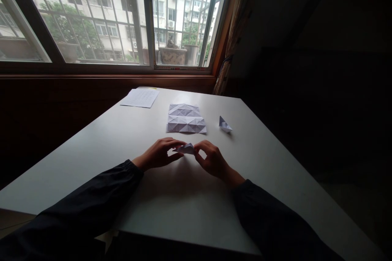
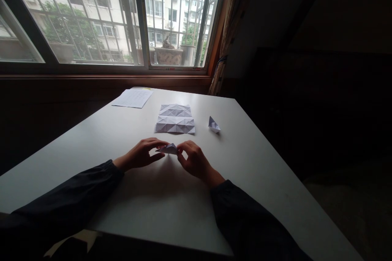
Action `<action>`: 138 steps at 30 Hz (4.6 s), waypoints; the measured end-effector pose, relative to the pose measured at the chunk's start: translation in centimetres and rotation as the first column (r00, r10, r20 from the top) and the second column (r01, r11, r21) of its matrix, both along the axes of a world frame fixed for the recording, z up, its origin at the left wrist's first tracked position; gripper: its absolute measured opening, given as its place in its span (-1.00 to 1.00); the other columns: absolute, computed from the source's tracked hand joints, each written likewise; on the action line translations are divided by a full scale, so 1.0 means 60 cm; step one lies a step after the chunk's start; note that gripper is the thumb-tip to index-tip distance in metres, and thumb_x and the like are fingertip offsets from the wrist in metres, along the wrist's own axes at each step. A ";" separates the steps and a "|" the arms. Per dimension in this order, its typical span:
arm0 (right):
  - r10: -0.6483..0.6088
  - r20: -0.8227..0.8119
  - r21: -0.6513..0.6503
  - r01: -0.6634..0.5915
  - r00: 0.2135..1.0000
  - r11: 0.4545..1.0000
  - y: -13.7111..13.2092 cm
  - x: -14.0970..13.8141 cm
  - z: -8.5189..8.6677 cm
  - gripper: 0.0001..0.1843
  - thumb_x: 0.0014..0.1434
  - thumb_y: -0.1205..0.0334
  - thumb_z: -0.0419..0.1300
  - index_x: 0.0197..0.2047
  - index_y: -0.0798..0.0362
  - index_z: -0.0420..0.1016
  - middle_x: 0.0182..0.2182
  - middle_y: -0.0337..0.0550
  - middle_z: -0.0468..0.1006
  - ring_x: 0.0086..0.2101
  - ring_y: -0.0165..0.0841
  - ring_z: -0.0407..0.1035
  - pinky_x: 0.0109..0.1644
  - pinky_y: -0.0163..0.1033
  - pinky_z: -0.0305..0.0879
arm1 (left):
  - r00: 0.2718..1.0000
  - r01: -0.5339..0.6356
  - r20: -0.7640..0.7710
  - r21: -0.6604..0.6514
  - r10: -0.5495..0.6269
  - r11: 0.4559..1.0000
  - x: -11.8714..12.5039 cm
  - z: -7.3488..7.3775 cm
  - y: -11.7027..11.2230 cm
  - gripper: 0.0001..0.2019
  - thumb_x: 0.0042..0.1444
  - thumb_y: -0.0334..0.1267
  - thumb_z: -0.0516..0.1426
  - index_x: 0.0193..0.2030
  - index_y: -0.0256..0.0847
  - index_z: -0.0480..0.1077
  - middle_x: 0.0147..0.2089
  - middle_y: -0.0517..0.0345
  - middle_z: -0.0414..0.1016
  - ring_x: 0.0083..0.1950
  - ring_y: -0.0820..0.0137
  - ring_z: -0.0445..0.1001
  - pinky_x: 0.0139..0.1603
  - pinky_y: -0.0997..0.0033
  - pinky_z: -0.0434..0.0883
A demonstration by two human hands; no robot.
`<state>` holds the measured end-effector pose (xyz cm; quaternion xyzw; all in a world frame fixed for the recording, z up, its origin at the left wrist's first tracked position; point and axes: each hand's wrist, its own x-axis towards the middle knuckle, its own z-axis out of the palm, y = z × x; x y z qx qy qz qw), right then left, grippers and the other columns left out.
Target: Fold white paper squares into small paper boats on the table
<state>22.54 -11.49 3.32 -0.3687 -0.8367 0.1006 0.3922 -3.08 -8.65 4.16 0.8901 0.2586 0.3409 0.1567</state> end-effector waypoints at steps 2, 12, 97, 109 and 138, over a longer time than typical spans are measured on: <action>0.000 -0.085 -0.006 0.000 0.996 1.000 -0.004 -0.004 0.004 -0.92 0.33 0.29 0.17 -0.15 0.00 0.49 -0.28 -0.13 0.54 -0.24 -0.27 0.46 -0.11 -0.15 0.41 | 0.999 0.004 0.049 -0.003 -0.004 1.000 0.002 0.004 -0.004 -0.65 0.32 -0.20 0.18 0.21 -0.16 0.46 0.00 -0.06 0.61 -0.08 0.30 0.57 -0.02 0.33 0.49; -0.067 -0.229 -0.211 0.017 0.971 0.977 0.015 -0.002 -0.023 -0.93 0.30 0.27 0.21 -0.16 0.00 0.53 -0.25 -0.14 0.55 -0.35 -0.35 0.49 -0.25 -0.23 0.47 | 0.989 0.026 0.143 -0.329 0.023 0.944 0.009 -0.032 0.021 -0.70 0.32 -0.15 0.17 0.07 -0.28 0.54 -0.18 0.01 0.61 -0.22 0.36 0.58 -0.13 0.40 0.52; 0.139 0.045 -0.181 -0.128 0.989 0.975 -0.009 -0.020 -0.016 -0.30 0.23 0.18 0.36 0.35 -0.10 0.19 -0.18 -0.14 0.65 -0.35 -0.32 0.57 -0.23 -0.19 0.54 | 0.922 0.067 0.324 -0.670 0.210 0.739 0.025 -0.010 0.004 -0.60 0.19 0.06 0.27 -0.27 -0.34 0.54 -0.34 0.07 0.54 -0.32 0.41 0.47 -0.34 0.50 0.35; 0.077 0.119 0.212 -0.101 0.990 0.972 -0.009 -0.022 -0.001 -0.70 0.38 0.31 0.18 0.13 -0.11 0.55 0.01 -0.03 0.63 -0.01 -0.18 0.54 0.03 -0.02 0.55 | 0.932 0.106 0.300 -0.759 0.201 0.642 0.025 -0.016 0.009 -0.47 0.20 0.13 0.24 0.08 -0.30 0.46 -0.25 0.00 0.58 -0.29 0.36 0.55 -0.33 0.47 0.45; -0.086 -0.016 -0.088 0.084 0.996 0.993 -0.004 -0.026 0.004 -0.90 0.35 0.21 0.14 -0.19 -0.02 0.47 -0.32 -0.16 0.58 -0.37 -0.32 0.54 -0.31 -0.27 0.42 | 0.972 -0.026 0.215 -0.312 0.097 0.950 0.026 0.002 -0.006 -0.79 0.26 -0.14 0.23 -0.14 -0.24 0.55 -0.16 0.00 0.59 -0.19 0.34 0.60 -0.27 0.45 0.57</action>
